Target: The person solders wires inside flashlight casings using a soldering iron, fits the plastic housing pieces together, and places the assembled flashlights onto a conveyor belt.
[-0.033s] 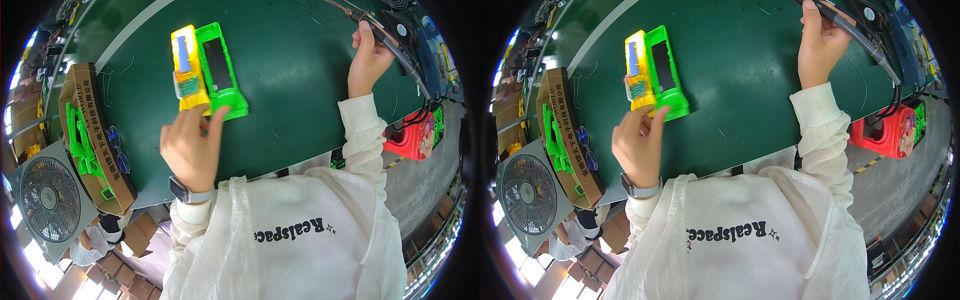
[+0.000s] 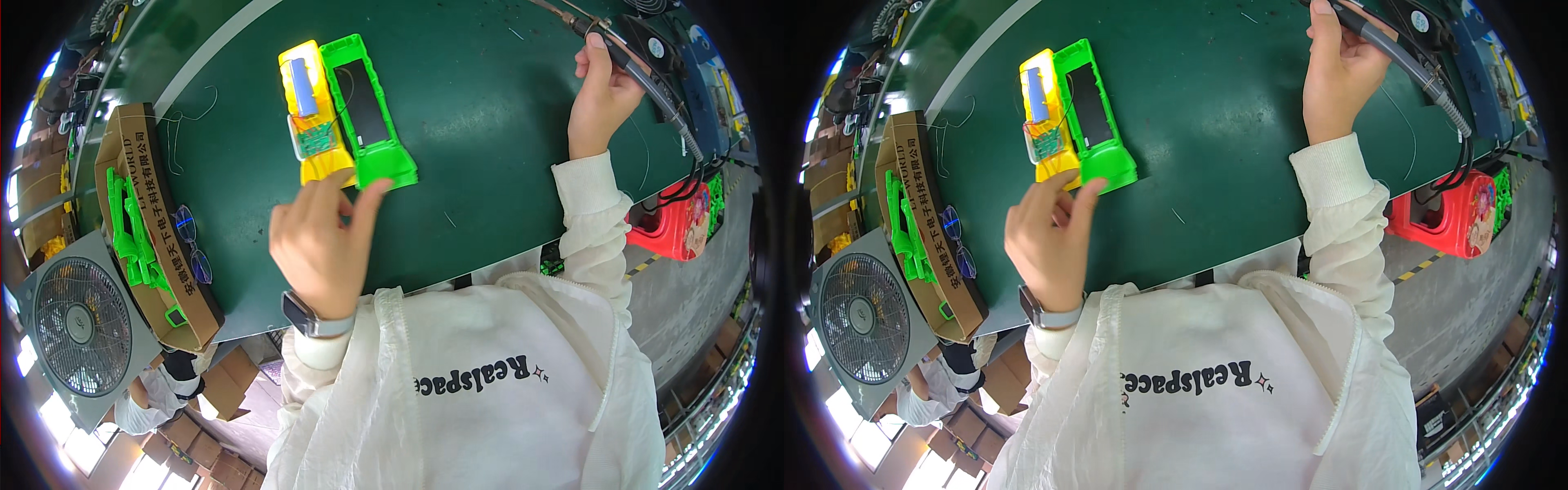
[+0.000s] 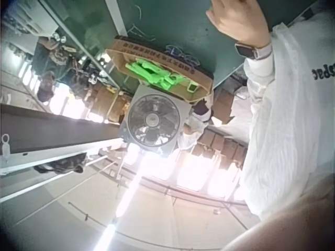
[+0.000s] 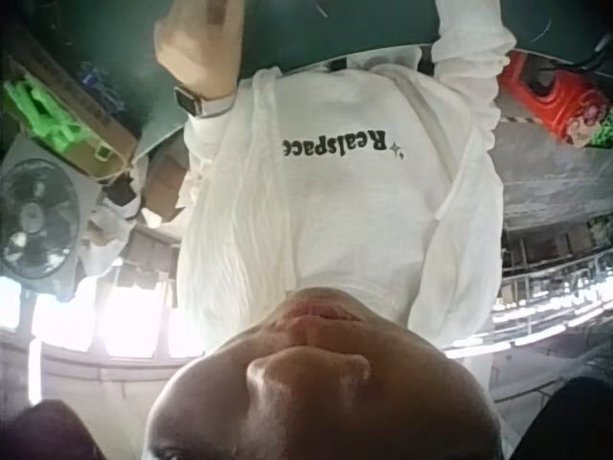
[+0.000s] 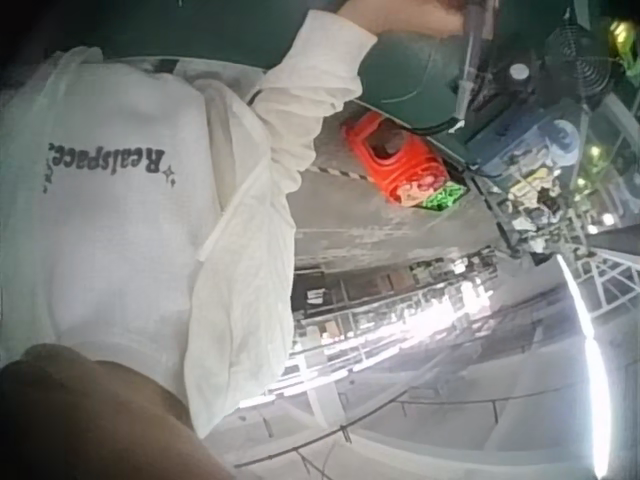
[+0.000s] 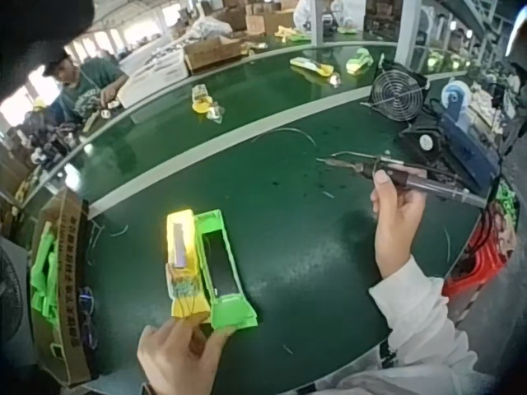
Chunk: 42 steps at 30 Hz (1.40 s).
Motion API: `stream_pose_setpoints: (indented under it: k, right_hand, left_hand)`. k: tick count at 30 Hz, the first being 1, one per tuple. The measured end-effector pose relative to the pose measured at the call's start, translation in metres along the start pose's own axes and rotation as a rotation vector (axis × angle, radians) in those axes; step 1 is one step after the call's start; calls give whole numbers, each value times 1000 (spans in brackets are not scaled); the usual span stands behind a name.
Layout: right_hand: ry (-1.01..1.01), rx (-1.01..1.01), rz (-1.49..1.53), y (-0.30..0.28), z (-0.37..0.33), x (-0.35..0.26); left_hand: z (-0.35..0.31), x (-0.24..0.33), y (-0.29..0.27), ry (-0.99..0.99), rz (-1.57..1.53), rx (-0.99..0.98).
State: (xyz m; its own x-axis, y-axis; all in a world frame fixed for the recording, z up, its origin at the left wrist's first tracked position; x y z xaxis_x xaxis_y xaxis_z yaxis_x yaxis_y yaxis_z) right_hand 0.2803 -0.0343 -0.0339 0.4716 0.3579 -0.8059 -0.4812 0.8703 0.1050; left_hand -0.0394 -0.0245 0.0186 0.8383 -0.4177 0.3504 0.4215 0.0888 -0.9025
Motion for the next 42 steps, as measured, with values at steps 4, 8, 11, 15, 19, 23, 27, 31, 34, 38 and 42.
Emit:
stream_pose_setpoints:
  k: [4, 8, 11, 15, 19, 23, 27, 31, 34, 38, 42]
  right_hand:
    - [-1, -12, 41, 1, -2, 0]
    - [13, -22, 38, 3, -2, 1]
    - [17, -32, 31, 4, -3, 1]
    - [24, -30, 19, 4, -3, 0]
    - [29, -58, -4, 4, -3, 0]
    - [35, -74, 6, 4, -4, 1]
    - [87, -107, 35, 5, -8, -1]
    - [211, -145, 208, 11, -15, -11]
    - [271, -214, 278, 17, -26, -21]
    - [314, -235, 261, 20, -34, -25]
    - [345, -267, 218, 15, -37, -21]
  left_hand:
    - [-1, 18, 0, 195, -38, -40]
    - [15, 15, 3, 388, 54, -48]
    - [23, 13, 12, 426, 123, -97]
    - [24, 21, 23, 438, 140, -61]
    - [24, 25, 25, 384, 146, -84]
    - [33, 18, 10, 483, 90, -236]
    - [50, 1, -1, 691, 111, -397]
    - [54, 0, 5, 840, 124, -339]
    - [48, 10, 13, 784, 77, -293]
    - [53, 15, 13, 756, -78, -320]
    - [80, -14, -12, 612, -134, -186]
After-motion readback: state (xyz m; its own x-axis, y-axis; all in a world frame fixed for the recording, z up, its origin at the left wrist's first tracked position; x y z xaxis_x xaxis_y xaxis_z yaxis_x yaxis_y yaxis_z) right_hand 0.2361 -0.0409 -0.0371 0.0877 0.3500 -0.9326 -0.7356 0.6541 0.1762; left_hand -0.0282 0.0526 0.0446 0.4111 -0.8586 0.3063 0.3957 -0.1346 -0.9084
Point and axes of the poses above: each hand's wrist, its own z-axis towards the middle knuckle, its own y-axis out of the palm, x = y × z, the point moved 3 cm from there along z, towards the middle knuckle, and after that the axes turned 4 degrees about -y, right-handed, at the moved point
